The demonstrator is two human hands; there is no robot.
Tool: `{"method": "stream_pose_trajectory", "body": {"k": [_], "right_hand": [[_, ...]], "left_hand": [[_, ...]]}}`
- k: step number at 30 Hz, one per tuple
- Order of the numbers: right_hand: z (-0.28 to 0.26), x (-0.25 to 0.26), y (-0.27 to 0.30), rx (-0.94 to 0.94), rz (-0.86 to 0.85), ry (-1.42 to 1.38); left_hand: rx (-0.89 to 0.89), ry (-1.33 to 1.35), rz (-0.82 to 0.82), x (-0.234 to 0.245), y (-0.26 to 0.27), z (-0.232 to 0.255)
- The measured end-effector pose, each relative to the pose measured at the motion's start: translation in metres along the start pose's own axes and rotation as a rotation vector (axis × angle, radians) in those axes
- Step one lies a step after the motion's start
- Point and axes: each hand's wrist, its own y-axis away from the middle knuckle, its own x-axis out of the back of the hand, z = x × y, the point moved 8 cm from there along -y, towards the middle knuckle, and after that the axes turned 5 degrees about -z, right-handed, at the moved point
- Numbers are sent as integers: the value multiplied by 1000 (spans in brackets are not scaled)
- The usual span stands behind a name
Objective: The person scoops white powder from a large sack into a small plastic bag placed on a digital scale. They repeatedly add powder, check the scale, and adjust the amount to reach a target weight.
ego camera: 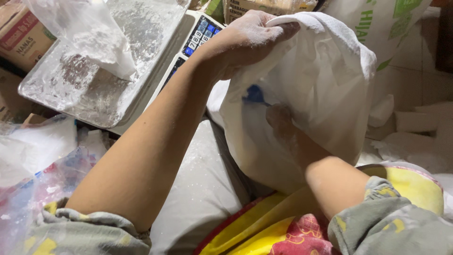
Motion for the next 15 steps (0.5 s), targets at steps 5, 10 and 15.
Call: {"method": "stream_pose_trajectory", "body": {"k": [5,10,15], "right_hand": [[2,0,3,-13,1,-49],[-2,-3,10,-28,-3,-114],[-1,0,12,-42,-7,-188]], "left_hand": [[-67,85,-34,-4,2,5],[-61,27,-4,-3,1,5],[-69,4,45,5,0,6]]}}
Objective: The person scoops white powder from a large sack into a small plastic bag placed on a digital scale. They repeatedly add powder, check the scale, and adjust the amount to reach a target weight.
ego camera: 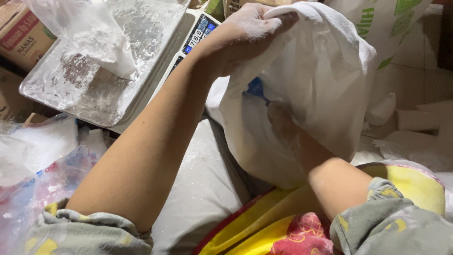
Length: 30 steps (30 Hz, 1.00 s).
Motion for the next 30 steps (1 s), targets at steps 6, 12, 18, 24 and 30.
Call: {"method": "stream_pose_trajectory", "body": {"k": [6,12,18,24,30], "right_hand": [[43,27,-20,179,-98,-210],[50,22,-51,379,150,1456],[43,10,-44,225,67,1473],[29,15,-30,169,86,1026],[18,7,7,103,26,-52]], "left_hand": [[67,-57,167,20,1,-13],[-78,-32,122,9,-3,-6],[-44,-58,91,-4,0,6],[-125,8,8,-14,2,18],[-49,75,-10,-21,1,8]]}}
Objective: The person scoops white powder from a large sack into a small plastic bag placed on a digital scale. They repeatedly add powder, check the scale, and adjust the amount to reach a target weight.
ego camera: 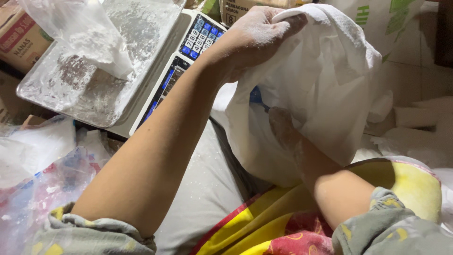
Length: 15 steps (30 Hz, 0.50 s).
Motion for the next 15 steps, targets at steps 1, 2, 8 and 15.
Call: {"method": "stream_pose_trajectory", "body": {"k": [1,2,8,15], "right_hand": [[-3,-1,5,-69,-7,-66],[-4,-1,8,-176,-13,-130],[-32,2,27,-183,-183,-191],[-56,48,67,-185,-62,13]], "left_hand": [[44,-23,25,2,0,-5],[89,-45,50,4,-1,-11],[-98,72,139,18,-11,-33],[41,217,465,35,-23,-93]]}}
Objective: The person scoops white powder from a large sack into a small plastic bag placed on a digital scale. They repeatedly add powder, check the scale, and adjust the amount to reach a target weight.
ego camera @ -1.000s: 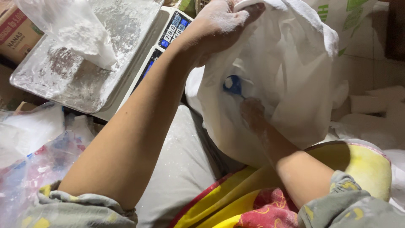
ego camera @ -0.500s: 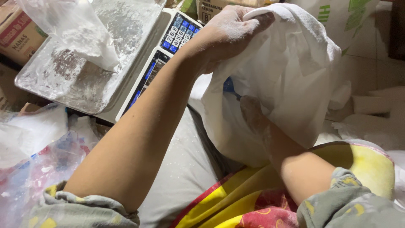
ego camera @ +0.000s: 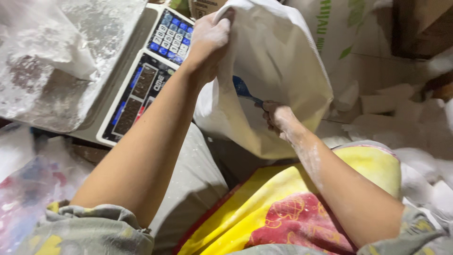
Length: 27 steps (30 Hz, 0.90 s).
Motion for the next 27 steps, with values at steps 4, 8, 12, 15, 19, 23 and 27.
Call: {"method": "stream_pose_trajectory", "body": {"k": [4,8,12,15,19,23,27], "right_hand": [[-18,35,35,-30,171,175],[-46,51,69,110,159,221],[-70,62,94,93,225,294],[-85,59,109,115,209,310],[-103,56,124,155,200,307],[-129,52,134,177,228,318],[-163,40,143,265,166,345]], "left_hand": [[44,135,124,8,4,-33],[93,248,238,16,2,-66],[91,299,244,20,-1,-91],[104,345,310,29,0,-106],[124,488,380,40,2,-124],[81,502,397,49,-1,-122],[175,338,386,55,8,-125]]}}
